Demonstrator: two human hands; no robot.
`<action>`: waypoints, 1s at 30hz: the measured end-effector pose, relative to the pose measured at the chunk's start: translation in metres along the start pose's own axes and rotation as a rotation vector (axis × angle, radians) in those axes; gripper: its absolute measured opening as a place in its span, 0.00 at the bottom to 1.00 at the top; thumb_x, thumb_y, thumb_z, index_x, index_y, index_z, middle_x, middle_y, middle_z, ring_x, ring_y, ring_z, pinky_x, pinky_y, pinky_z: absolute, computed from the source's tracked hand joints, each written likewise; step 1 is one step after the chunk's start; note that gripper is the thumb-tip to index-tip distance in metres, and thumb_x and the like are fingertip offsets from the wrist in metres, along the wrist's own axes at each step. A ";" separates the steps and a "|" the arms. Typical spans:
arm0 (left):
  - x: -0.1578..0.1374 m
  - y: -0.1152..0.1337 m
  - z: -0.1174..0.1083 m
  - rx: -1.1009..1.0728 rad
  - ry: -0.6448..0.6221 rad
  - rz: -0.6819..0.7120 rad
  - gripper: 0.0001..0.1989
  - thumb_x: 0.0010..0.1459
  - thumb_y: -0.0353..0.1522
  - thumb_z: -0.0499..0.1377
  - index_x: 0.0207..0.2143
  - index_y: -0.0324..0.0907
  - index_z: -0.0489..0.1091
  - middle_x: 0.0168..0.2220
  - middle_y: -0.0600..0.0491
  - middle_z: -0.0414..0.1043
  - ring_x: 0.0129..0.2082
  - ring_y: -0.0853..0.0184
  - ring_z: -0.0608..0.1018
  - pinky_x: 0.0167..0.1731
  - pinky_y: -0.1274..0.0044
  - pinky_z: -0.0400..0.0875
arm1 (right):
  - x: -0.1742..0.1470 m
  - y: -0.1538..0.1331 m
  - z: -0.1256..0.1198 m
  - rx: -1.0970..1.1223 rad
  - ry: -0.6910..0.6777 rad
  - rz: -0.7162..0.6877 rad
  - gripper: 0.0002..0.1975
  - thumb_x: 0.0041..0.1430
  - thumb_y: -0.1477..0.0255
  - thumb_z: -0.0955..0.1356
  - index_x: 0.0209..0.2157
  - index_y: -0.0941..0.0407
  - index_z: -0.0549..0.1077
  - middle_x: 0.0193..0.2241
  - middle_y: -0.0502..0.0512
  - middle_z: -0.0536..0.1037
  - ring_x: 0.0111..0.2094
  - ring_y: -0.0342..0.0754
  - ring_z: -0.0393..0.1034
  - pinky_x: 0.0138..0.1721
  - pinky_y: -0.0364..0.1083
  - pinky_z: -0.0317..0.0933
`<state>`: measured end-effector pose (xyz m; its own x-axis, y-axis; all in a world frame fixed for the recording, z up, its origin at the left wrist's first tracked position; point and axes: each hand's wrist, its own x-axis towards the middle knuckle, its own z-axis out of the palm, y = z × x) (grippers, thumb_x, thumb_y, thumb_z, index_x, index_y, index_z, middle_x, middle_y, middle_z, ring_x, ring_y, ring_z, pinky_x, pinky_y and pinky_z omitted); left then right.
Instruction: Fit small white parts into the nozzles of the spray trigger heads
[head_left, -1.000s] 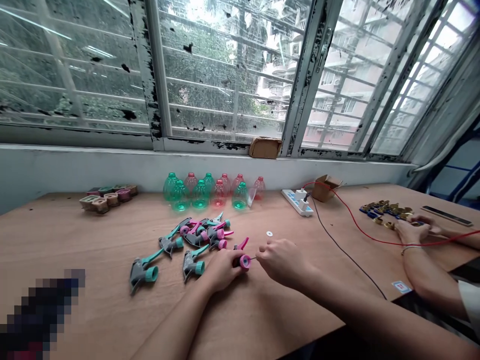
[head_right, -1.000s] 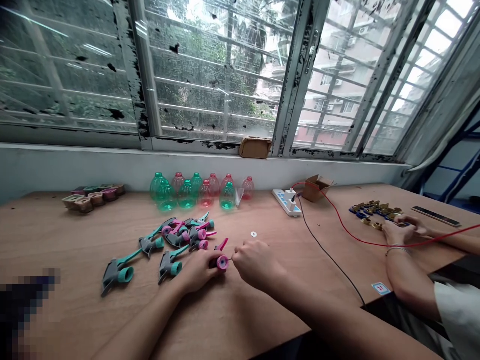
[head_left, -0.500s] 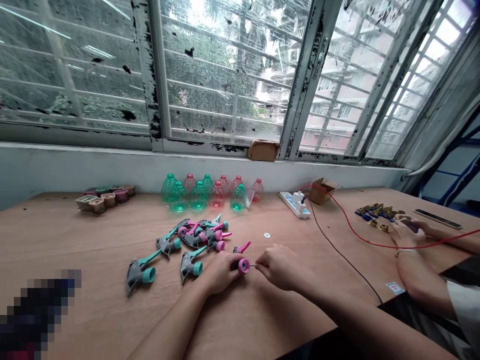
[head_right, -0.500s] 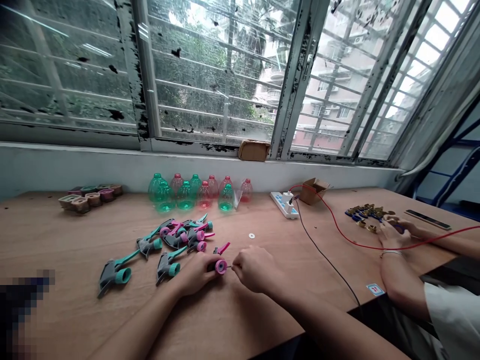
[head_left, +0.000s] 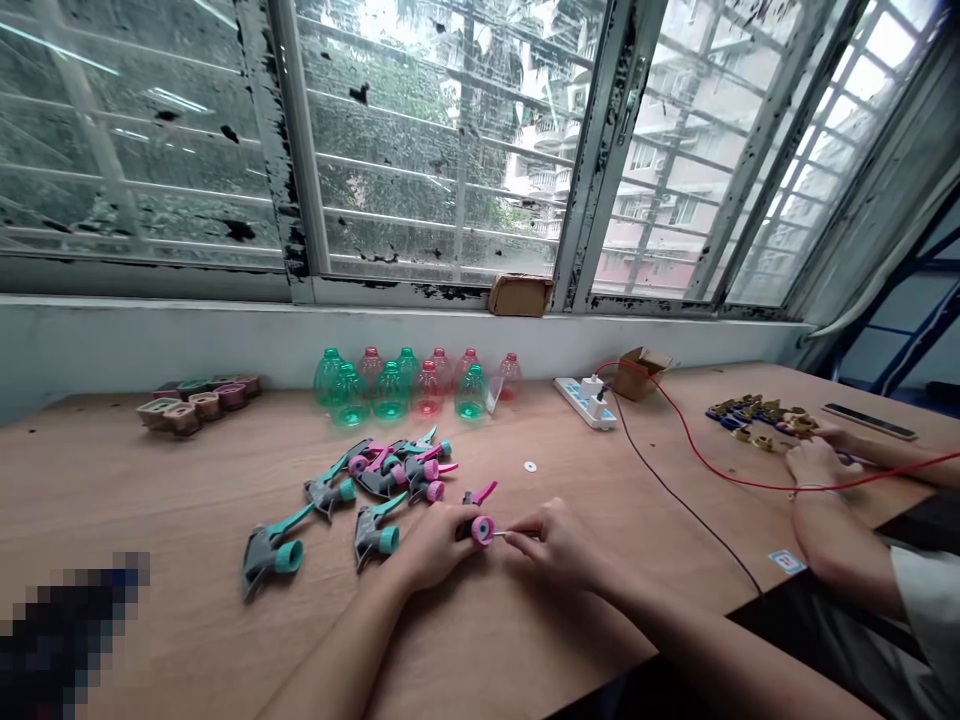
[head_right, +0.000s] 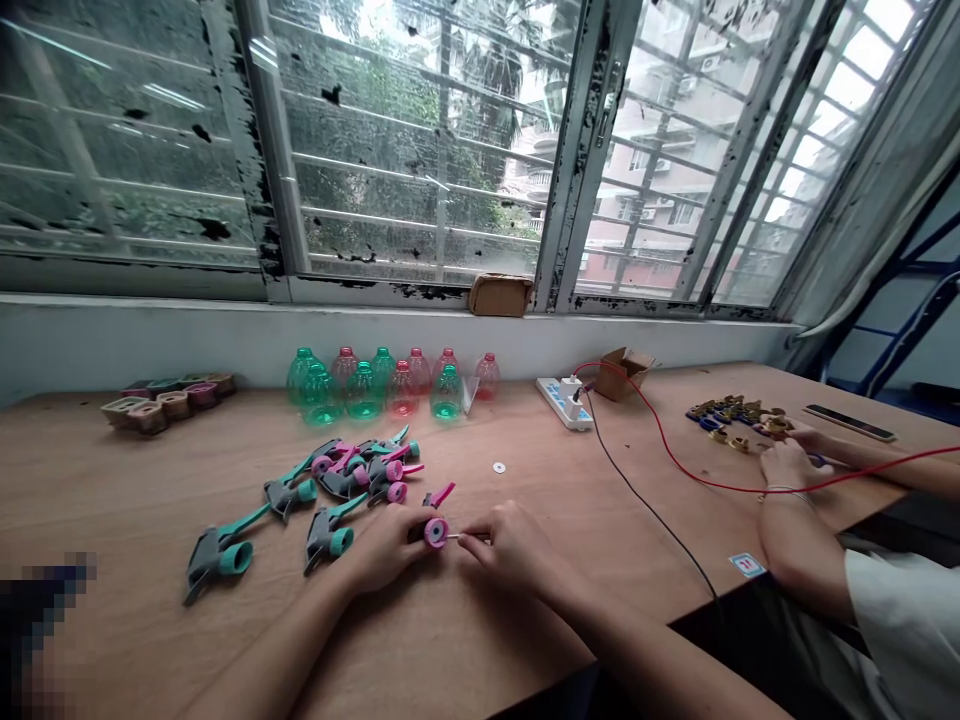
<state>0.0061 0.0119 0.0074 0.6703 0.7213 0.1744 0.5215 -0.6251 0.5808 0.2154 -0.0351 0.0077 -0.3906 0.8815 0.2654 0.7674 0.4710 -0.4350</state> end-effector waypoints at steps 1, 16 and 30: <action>0.000 0.000 0.000 -0.005 -0.001 -0.001 0.07 0.54 0.31 0.54 0.29 0.40 0.71 0.25 0.57 0.69 0.25 0.72 0.66 0.24 0.81 0.53 | -0.001 0.000 0.000 0.009 0.005 -0.003 0.21 0.61 0.66 0.62 0.18 0.59 0.73 0.13 0.48 0.67 0.17 0.37 0.46 0.22 0.43 0.39; 0.005 -0.002 0.004 -0.069 0.056 -0.074 0.09 0.51 0.35 0.57 0.28 0.39 0.73 0.22 0.58 0.67 0.23 0.73 0.64 0.23 0.81 0.51 | -0.012 -0.011 0.001 -0.266 0.150 0.094 0.19 0.63 0.63 0.60 0.26 0.53 0.77 0.23 0.55 0.78 0.23 0.44 0.66 0.25 0.44 0.42; 0.005 -0.005 0.003 -0.147 0.049 -0.083 0.09 0.50 0.36 0.58 0.25 0.38 0.70 0.21 0.59 0.61 0.23 0.73 0.61 0.22 0.82 0.51 | -0.004 -0.002 0.013 0.286 0.143 0.121 0.20 0.61 0.65 0.62 0.21 0.60 0.75 0.15 0.48 0.68 0.17 0.38 0.54 0.21 0.40 0.43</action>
<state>0.0084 0.0180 0.0035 0.6000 0.7844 0.1574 0.4883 -0.5149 0.7045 0.2087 -0.0388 -0.0040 -0.2145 0.9276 0.3060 0.6219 0.3713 -0.6895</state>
